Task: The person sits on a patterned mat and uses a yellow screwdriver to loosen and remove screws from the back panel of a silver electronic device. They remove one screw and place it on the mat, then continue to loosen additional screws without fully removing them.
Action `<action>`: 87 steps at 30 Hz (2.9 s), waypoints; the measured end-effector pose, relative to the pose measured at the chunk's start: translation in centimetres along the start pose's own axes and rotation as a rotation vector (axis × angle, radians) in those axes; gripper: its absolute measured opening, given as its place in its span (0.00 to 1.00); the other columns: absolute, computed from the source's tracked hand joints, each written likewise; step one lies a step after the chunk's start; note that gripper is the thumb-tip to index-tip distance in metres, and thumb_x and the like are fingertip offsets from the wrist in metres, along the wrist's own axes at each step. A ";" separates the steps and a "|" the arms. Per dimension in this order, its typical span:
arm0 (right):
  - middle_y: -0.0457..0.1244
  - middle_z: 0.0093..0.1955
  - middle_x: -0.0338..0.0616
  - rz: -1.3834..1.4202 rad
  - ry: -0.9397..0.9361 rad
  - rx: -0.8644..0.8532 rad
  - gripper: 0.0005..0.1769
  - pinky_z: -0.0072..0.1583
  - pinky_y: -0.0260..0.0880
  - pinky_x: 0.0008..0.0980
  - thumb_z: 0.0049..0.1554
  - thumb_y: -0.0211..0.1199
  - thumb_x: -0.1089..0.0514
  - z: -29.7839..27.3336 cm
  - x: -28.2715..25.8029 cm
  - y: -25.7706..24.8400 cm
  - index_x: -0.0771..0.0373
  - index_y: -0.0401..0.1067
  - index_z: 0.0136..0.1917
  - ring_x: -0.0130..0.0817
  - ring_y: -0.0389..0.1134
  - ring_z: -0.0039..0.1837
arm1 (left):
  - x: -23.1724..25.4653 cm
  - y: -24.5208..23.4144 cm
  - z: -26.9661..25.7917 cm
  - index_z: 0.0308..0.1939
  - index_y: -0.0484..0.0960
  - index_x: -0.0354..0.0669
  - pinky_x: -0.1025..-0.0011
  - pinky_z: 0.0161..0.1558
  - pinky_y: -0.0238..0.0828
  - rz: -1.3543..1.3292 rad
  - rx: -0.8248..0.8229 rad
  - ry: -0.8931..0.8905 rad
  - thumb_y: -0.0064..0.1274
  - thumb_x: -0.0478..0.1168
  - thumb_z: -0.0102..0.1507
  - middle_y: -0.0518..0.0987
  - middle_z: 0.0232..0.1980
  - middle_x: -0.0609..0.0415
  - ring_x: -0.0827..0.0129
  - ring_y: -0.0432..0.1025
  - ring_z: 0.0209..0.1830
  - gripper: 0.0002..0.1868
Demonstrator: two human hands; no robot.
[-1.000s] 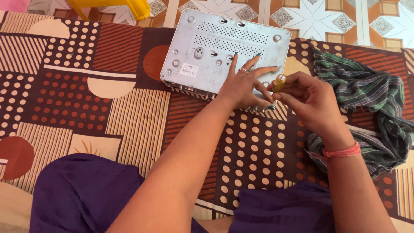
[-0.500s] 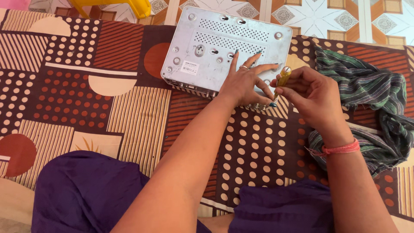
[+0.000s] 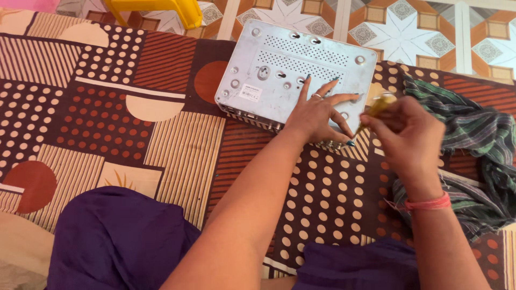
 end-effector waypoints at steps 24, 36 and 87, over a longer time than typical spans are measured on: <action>0.72 0.52 0.44 -0.039 -0.002 -0.048 0.12 0.54 0.73 0.23 0.58 0.72 0.64 -0.2 -0.2 0.7 0.69 0.75 0.53 0.23 0.71 0.53 | 0.3 0.0 -0.2 0.32 0.89 0.86 0.46 0.78 0.08 0.057 -0.074 -0.038 0.67 0.65 0.45 0.58 0.77 0.84 0.72 0.37 0.84 0.12; 0.71 0.43 0.41 -0.145 -0.008 0.082 0.14 0.47 0.71 0.20 0.59 0.76 0.58 -0.6 1.0 0.5 0.68 0.74 0.47 0.20 0.71 0.46 | 0.4 -0.2 -0.3 0.32 0.89 0.86 0.49 0.78 0.08 0.049 -0.086 -0.056 0.66 0.65 0.46 0.58 0.77 0.85 0.73 0.37 0.84 0.11; 0.71 0.49 0.50 -0.198 -0.002 0.147 0.15 0.49 0.70 0.23 0.61 0.76 0.63 -0.4 -0.7 -0.7 0.73 0.70 0.49 0.29 0.73 0.50 | 0.6 -0.5 -0.4 0.31 0.90 0.83 0.49 0.79 0.08 0.013 -0.044 -0.060 0.67 0.64 0.45 0.61 0.76 0.85 0.73 0.40 0.83 0.11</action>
Point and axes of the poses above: each hand's wrist, its own z-axis towards the middle knuckle, its own y-axis out of the palm, x = y × z, the point moved 6 cm from there along z, towards the middle knuckle
